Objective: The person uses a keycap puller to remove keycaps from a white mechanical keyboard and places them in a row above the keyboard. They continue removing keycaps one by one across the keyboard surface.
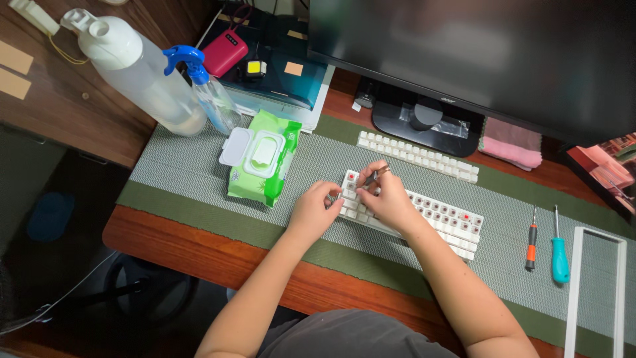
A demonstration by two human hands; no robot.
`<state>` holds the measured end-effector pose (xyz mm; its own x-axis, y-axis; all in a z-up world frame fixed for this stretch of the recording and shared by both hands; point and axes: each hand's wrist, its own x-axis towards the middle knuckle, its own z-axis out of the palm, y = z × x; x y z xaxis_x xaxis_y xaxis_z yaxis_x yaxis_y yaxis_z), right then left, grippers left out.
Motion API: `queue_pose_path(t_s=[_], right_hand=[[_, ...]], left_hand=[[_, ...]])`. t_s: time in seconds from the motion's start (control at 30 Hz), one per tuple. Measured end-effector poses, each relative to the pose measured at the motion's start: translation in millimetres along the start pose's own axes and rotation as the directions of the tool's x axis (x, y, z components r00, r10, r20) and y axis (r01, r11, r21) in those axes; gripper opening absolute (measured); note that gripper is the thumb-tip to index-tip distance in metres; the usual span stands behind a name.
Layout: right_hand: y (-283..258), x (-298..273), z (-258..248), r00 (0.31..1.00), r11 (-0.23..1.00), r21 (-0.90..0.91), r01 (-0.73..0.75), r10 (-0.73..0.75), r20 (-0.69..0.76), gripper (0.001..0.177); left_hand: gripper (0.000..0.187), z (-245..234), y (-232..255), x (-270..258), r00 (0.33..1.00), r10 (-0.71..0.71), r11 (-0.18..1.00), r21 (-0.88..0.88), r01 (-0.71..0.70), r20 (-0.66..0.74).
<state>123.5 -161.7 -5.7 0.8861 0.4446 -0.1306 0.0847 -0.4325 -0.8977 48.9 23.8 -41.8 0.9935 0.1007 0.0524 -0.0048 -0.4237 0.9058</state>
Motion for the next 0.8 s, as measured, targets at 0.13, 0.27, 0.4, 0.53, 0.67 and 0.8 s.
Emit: queue_pose_path(t_s=[0.13, 0.27, 0.4, 0.53, 0.67, 0.8], right_hand=[[6.6, -2.2, 3.7, 1.0, 0.993, 0.117, 0.021, -0.019, -0.015, 0.035], [18.4, -3.8, 10.5, 0.972, 0.973, 0.018, 0.229, -0.227, -0.062, 0.034], [20.5, -4.0, 15.3, 0.942, 0.944, -0.063, 0.324, -0.328, -0.067, 0.034], [10.0, -7.3, 20.5, 0.983, 0.967, -0.189, 0.171, -0.182, -0.04, 0.029], [-8.5, -6.2, 19.5, 0.936, 0.878, -0.344, 0.332, -0.351, 0.009, 0.024], [-31.4, -6.0, 15.4, 0.971, 0.915, -0.328, 0.235, -0.233, 0.047, 0.022]], left_hand=[[0.018, 5.5, 4.6, 5.1, 0.991, 0.127, 0.992, 0.025, -0.126, -0.029], [0.011, 12.2, 4.3, 9.9, 0.96, 0.269, 0.953, 0.166, -0.254, -0.077], [0.009, 8.1, 0.1, 8.6, 0.939, 0.34, 0.903, 0.298, -0.31, -0.055], [0.009, 3.5, -2.5, 4.4, 0.945, 0.311, 0.924, 0.264, -0.276, -0.1], [0.011, -4.9, -4.4, 4.6, 0.996, 0.074, 0.993, 0.097, -0.069, -0.047], [0.018, -3.9, 1.2, 1.0, 1.0, 0.026, 0.999, 0.043, -0.026, -0.001]])
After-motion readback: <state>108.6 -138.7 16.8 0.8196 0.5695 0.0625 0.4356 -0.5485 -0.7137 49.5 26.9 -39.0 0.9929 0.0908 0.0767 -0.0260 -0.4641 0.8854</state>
